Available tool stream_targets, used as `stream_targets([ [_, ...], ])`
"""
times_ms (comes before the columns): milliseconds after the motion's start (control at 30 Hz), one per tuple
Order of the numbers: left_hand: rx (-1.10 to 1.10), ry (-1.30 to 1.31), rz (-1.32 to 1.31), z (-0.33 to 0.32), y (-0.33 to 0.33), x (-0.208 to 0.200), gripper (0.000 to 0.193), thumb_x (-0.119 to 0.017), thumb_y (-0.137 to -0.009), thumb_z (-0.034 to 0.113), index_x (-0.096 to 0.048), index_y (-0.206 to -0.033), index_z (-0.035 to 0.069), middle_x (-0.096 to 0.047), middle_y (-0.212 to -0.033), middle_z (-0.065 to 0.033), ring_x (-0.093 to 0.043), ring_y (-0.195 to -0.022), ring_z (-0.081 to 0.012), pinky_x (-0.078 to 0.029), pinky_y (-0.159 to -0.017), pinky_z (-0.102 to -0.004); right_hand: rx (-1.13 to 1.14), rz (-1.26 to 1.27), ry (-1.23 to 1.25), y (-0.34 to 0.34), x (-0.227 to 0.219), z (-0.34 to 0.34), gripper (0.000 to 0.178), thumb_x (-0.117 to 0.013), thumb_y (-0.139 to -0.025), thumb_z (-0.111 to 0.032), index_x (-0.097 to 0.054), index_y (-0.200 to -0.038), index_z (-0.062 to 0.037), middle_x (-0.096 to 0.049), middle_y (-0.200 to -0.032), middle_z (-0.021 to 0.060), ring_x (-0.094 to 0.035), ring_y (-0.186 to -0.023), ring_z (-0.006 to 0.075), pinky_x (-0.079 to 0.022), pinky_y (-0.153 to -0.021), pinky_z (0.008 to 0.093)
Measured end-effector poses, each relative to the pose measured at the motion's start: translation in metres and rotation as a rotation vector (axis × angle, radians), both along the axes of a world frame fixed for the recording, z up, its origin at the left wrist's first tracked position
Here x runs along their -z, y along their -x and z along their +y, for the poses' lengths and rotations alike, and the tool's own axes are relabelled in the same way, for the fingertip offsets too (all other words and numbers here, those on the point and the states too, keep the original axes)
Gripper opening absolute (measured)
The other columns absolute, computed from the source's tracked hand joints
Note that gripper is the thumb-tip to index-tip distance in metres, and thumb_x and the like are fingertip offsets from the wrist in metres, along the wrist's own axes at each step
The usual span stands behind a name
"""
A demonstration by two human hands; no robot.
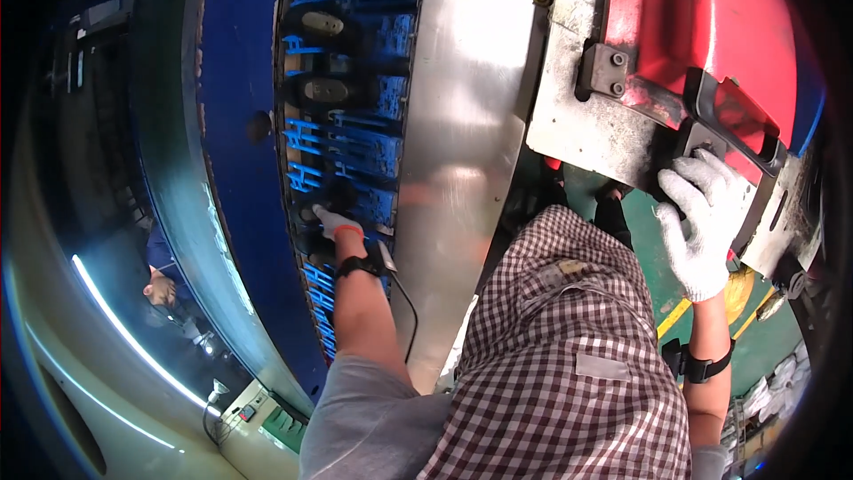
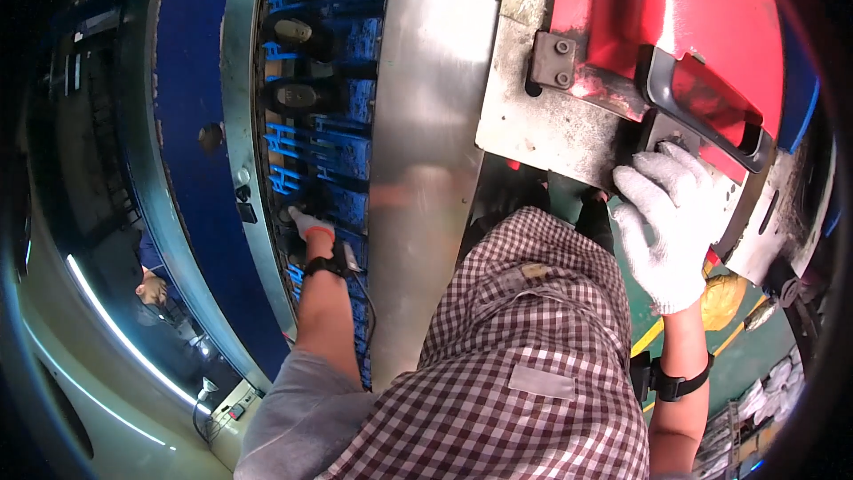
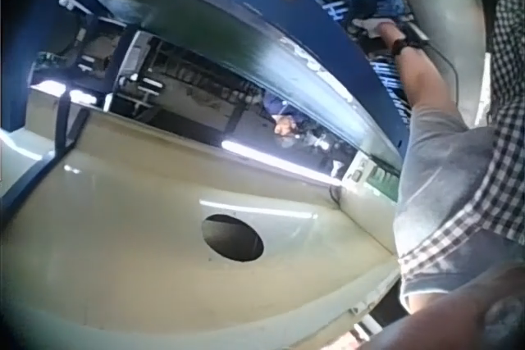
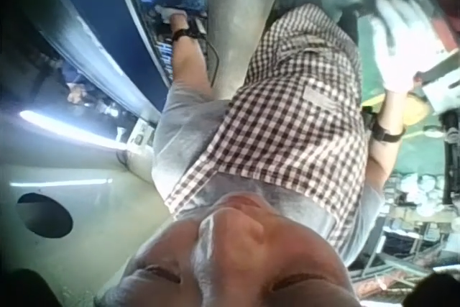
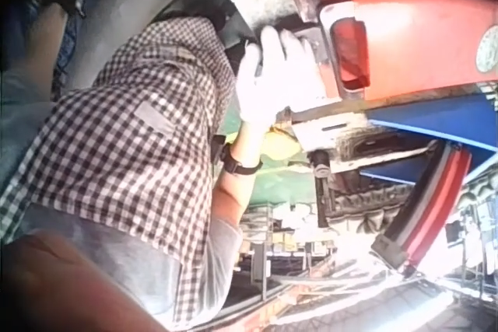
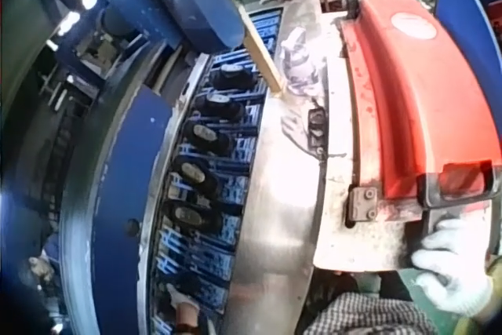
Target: Attaching outsoles to shoe uppers on lasts using an industrial pneumatic press.
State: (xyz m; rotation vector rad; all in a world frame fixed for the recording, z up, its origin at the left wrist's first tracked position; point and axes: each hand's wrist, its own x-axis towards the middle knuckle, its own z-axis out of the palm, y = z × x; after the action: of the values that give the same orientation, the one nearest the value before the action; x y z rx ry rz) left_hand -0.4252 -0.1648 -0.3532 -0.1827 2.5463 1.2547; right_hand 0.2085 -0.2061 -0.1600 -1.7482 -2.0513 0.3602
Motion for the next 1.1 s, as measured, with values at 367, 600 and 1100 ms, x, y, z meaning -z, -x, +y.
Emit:
stream_targets([
  [367,0.084,-0.262,-0.566,0.025,0.062,0.016,0.046,-0.067,-0.082,0.046,-0.072,-0.119,0.020,-0.069,-0.130,-0.0028,-0.056,-0.129,-0.0306,-0.031,-0.113,-0.0612,-0.022,-0.077,0.012,0.000,0.015,-0.004,0.044,-0.078,-0.073,-0.013,-0.074,-0.117,-0.0158,-0.066,-0.126,0.0103,-0.056,-0.130,0.0395,-0.040,-0.109,0.0526],
  [600,0.085,-0.582,-0.593,-0.052,-0.028,-0.017,0.050,-0.072,-0.085,0.036,-0.065,-0.128,0.013,-0.064,-0.135,-0.0101,-0.056,-0.128,-0.0347,-0.043,-0.104,-0.0623,-0.036,-0.107,-0.025,-0.006,0.015,-0.007,0.041,-0.079,-0.076,-0.017,-0.074,-0.117,-0.0159,-0.068,-0.125,0.0090,-0.058,-0.128,0.0376,-0.044,-0.107,0.0508],
  [1100,1.219,-0.551,-1.286,-0.014,-0.346,-0.208,0.106,-0.079,-0.069,0.018,-0.028,-0.160,0.000,-0.041,-0.158,-0.0214,-0.046,-0.142,-0.0430,-0.038,-0.121,-0.0539,-0.191,0.992,0.342,-0.010,-0.022,-0.006,0.085,-0.074,-0.090,-0.026,-0.032,-0.158,0.0018,-0.041,-0.156,0.0266,-0.038,-0.147,0.0371,-0.031,-0.122,0.0427],
])
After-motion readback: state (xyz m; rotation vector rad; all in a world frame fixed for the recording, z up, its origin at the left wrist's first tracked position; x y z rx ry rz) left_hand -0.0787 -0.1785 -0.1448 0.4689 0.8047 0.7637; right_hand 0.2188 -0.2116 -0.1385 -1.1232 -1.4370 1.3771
